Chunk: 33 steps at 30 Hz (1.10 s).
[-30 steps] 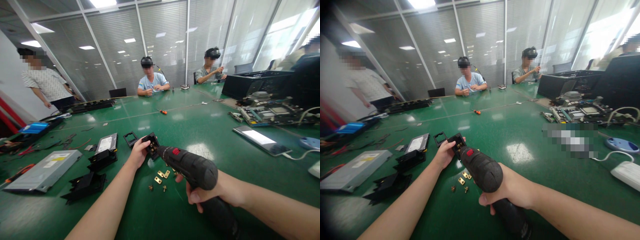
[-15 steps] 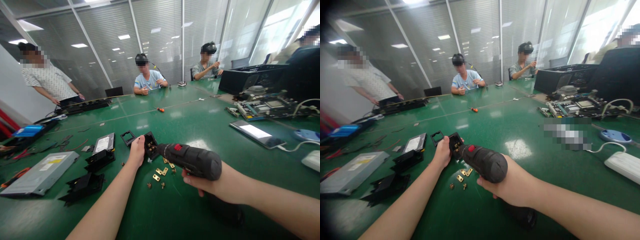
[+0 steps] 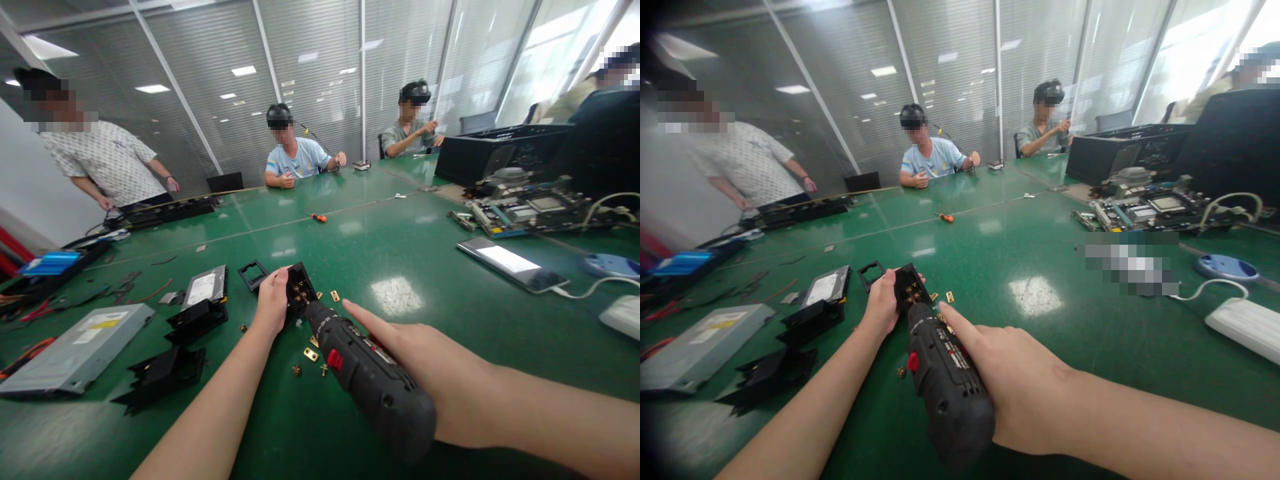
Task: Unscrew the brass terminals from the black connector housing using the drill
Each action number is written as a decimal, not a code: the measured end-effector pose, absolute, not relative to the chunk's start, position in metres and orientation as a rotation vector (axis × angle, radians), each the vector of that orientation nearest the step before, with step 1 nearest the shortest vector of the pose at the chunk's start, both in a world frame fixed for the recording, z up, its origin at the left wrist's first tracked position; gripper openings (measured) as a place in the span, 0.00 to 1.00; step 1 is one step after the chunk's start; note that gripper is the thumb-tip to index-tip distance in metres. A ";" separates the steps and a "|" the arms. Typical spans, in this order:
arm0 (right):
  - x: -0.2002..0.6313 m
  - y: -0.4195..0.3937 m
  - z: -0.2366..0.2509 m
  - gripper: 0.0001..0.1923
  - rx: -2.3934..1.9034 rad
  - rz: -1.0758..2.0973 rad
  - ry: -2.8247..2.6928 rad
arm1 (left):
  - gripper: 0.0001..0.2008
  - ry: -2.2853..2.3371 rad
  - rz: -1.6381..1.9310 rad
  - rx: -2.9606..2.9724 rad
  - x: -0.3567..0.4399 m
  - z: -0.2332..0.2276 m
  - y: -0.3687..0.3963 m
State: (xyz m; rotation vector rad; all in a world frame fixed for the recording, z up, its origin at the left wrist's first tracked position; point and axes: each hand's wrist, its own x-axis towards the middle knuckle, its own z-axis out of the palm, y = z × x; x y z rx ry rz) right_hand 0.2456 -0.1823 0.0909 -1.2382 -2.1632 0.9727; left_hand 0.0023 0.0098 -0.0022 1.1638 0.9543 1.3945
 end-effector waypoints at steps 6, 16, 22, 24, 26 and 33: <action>0.242 -0.180 0.090 0.47 -1.024 1.301 -1.727 | 0.38 0.813 1.459 1.150 0.002 0.012 0.005; 0.243 -0.175 0.090 0.21 -1.167 1.554 -1.450 | 0.38 0.894 1.514 1.110 0.005 0.014 0.005; 0.244 -0.178 0.095 0.15 -1.132 1.360 -1.619 | 0.38 0.949 1.482 1.097 0.010 0.019 0.000; 0.245 -0.178 0.092 0.18 -1.135 1.329 -1.656 | 0.37 0.960 1.480 1.091 0.011 0.020 -0.001; 0.245 -0.178 0.088 0.21 -1.161 1.309 -1.678 | 0.36 0.971 1.480 1.085 0.011 0.021 -0.001; 0.246 -0.177 0.084 0.19 -1.127 1.323 -1.616 | 0.36 0.997 1.479 1.066 0.011 0.021 -0.001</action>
